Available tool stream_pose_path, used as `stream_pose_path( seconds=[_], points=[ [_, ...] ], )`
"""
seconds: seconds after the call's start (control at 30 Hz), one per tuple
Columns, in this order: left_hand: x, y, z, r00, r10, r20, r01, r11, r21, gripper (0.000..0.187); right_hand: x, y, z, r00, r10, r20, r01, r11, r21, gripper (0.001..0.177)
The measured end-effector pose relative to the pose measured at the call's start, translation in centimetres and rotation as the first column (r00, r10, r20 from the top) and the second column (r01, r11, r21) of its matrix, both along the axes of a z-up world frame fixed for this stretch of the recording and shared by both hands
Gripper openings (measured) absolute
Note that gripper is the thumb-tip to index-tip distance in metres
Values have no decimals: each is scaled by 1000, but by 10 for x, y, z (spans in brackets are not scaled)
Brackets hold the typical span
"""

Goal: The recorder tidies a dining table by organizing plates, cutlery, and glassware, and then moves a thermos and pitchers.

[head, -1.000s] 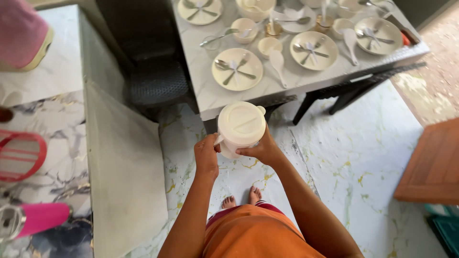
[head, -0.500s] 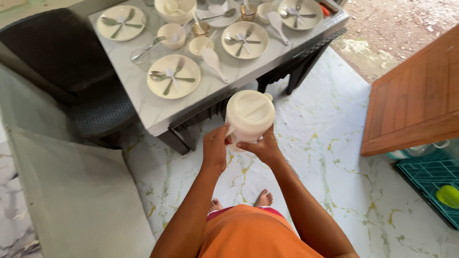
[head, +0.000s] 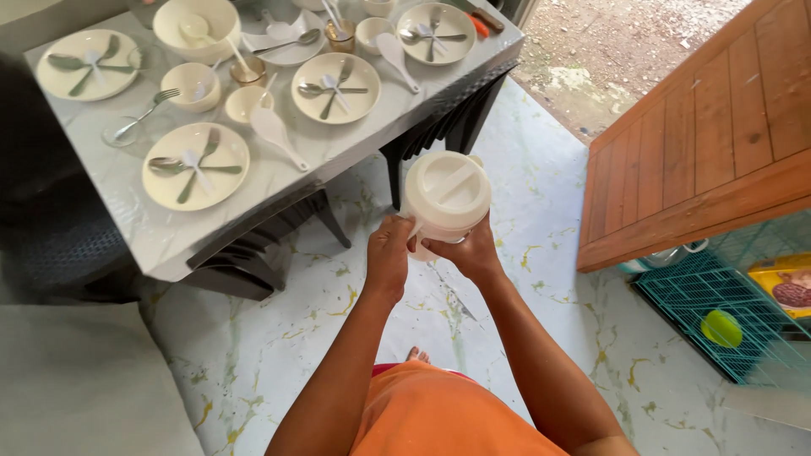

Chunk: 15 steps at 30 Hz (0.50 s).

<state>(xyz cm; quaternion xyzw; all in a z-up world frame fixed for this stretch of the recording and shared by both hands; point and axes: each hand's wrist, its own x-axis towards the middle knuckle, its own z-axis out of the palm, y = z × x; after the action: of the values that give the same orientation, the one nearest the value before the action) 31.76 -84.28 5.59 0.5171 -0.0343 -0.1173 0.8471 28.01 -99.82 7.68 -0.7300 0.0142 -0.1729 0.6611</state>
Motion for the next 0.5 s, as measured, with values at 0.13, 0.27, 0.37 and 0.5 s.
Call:
stream_pose_path(
  seconds=[0.13, 0.27, 0.37, 0.5],
  points=[
    [2, -39, 21, 992, -10, -125, -4, 993, -114, 14, 3, -36, 14, 1000, -14, -7, 14, 1000, 3, 108],
    [14, -65, 29, 995, -60, -86, 50, 992, -114, 19, 10, -65, 10, 997, -63, 35, 64, 997, -38, 107],
    [27, -83, 30, 985, -148, -94, 139, 986, -87, 51, 15, -83, 9, 990, -138, 41, 142, 983, -113, 108],
    [51, -106, 11, 968, -249, -22, 249, 968, -29, 60, 26, -105, 8, 972, -235, 21, 234, 951, -204, 107]
  ],
)
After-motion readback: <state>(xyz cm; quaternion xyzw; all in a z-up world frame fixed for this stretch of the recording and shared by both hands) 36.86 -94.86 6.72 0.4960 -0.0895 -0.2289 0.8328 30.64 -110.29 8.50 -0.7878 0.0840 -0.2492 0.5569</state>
